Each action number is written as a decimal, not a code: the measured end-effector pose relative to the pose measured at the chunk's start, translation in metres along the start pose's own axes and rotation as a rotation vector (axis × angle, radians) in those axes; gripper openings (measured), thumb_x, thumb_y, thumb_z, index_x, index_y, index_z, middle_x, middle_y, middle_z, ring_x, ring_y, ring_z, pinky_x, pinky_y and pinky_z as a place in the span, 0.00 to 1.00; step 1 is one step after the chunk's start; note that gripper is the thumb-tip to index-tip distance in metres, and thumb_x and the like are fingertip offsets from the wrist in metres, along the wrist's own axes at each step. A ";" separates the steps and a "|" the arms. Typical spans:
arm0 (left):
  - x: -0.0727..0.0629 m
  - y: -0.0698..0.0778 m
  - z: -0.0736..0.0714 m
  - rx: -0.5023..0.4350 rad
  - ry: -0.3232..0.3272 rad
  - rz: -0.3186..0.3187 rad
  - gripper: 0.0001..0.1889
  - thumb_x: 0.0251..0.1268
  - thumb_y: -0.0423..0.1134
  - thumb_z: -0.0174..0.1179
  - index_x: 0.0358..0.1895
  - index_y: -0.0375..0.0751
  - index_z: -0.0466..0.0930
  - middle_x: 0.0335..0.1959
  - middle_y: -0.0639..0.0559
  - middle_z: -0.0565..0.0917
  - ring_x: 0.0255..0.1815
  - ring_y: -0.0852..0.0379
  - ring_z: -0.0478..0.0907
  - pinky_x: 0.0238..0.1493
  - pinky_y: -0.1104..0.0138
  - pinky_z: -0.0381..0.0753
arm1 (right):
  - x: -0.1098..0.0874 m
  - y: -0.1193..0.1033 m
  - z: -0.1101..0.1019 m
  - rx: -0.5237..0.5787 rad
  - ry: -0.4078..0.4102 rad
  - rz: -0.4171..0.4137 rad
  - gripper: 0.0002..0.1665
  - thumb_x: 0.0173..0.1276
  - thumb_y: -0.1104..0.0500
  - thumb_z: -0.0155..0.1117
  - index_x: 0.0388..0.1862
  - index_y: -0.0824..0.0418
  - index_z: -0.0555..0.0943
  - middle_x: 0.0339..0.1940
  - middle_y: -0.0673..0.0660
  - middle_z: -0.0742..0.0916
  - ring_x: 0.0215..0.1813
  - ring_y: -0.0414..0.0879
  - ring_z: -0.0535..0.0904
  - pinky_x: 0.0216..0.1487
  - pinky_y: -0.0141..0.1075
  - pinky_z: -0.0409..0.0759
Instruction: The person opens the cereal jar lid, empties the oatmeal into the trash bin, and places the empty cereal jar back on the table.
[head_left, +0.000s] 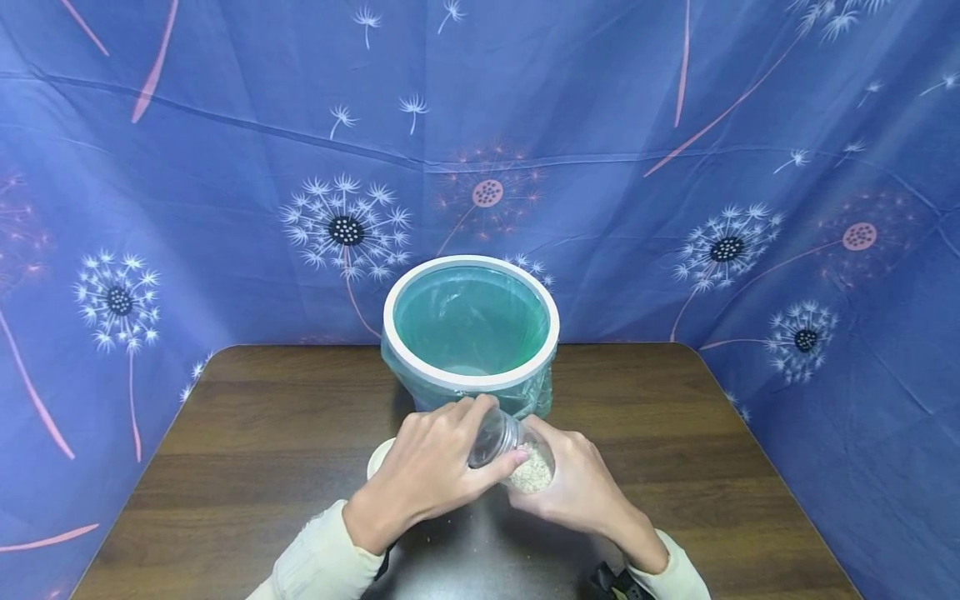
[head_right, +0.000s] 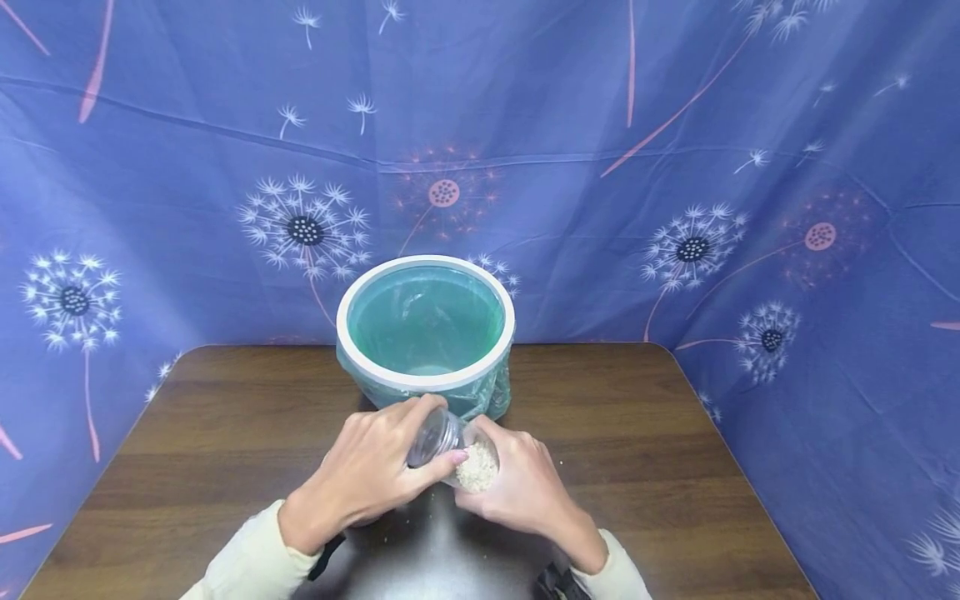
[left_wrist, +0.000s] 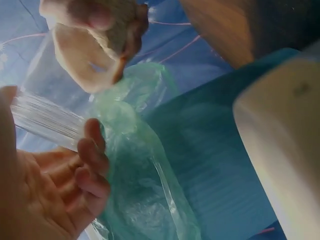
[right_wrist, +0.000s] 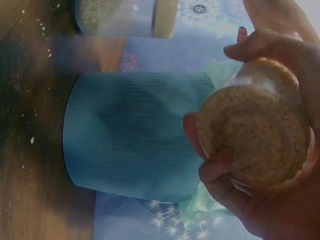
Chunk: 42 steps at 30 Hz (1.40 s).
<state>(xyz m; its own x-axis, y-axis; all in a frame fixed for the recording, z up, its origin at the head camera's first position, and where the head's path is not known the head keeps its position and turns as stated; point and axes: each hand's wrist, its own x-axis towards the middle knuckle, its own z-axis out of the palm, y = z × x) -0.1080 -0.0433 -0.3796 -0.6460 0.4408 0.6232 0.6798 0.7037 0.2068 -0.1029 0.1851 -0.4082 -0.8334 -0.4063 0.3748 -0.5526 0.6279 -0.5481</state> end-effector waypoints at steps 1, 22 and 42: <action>0.000 -0.001 0.000 -0.003 0.004 0.021 0.30 0.72 0.72 0.57 0.51 0.48 0.80 0.30 0.61 0.79 0.24 0.61 0.75 0.20 0.66 0.72 | 0.000 0.001 -0.001 0.034 -0.019 0.000 0.34 0.42 0.53 0.85 0.50 0.40 0.81 0.32 0.36 0.84 0.28 0.32 0.78 0.28 0.32 0.77; 0.009 -0.003 0.000 -0.026 0.181 0.388 0.28 0.73 0.69 0.50 0.44 0.47 0.80 0.25 0.62 0.74 0.21 0.65 0.69 0.21 0.71 0.71 | 0.005 0.010 -0.017 0.536 -0.459 -0.194 0.30 0.61 0.56 0.84 0.61 0.49 0.81 0.49 0.46 0.89 0.47 0.40 0.87 0.52 0.39 0.85; 0.008 0.000 0.004 0.029 0.239 0.303 0.25 0.73 0.66 0.47 0.37 0.47 0.76 0.19 0.62 0.67 0.15 0.64 0.61 0.16 0.71 0.60 | 0.002 0.004 -0.014 0.452 -0.318 -0.149 0.32 0.55 0.58 0.86 0.58 0.50 0.82 0.45 0.45 0.90 0.42 0.37 0.86 0.41 0.37 0.87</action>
<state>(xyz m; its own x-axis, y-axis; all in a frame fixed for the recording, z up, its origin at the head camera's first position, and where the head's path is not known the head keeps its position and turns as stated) -0.1144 -0.0379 -0.3779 -0.3162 0.4911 0.8117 0.8150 0.5786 -0.0326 -0.1060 0.1962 -0.3992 -0.6701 -0.6922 0.2678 -0.5571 0.2306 -0.7978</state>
